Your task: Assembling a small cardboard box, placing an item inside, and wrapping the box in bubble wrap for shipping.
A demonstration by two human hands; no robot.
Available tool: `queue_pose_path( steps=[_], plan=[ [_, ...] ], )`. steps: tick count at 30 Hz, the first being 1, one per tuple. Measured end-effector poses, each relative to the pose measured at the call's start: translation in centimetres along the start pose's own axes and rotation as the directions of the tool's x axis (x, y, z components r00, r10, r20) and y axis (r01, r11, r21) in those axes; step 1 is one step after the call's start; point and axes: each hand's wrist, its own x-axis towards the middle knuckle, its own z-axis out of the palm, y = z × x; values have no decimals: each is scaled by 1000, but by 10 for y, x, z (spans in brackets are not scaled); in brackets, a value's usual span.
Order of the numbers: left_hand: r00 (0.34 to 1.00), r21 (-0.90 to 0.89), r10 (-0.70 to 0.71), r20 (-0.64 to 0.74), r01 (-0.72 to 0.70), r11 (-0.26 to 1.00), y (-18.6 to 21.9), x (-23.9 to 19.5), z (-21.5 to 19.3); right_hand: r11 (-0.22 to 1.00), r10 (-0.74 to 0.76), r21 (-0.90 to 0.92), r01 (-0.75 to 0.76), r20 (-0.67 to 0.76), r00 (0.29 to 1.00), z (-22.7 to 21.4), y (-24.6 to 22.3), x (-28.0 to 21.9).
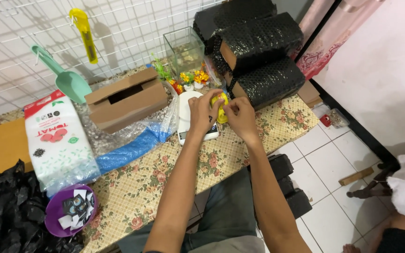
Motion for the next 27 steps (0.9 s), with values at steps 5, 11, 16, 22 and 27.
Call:
queue_pose_path(
  steps=[5,11,16,22,27],
  plan=[
    [999,9,32,4,-32,999,-6,0,5,997,75,-12,-75,16,997,-1,-1,-9],
    [994,55,111,-16,-110,992,-10,-4,14,978,199,65,-198,-19,980,0,8,-22],
    [993,56,114,-18,-113,992,-6,-7,15,952,254,178,-249,-5,967,2,16,-26],
    [990,77,139,-35,-136,988,0,-8,13,921,297,277,-275,-41,954,7,15,-27],
    [989,101,148,-28,-144,984,-8,-8,18,896,356,302,-324,-55,933,6,19,-24]
  ],
)
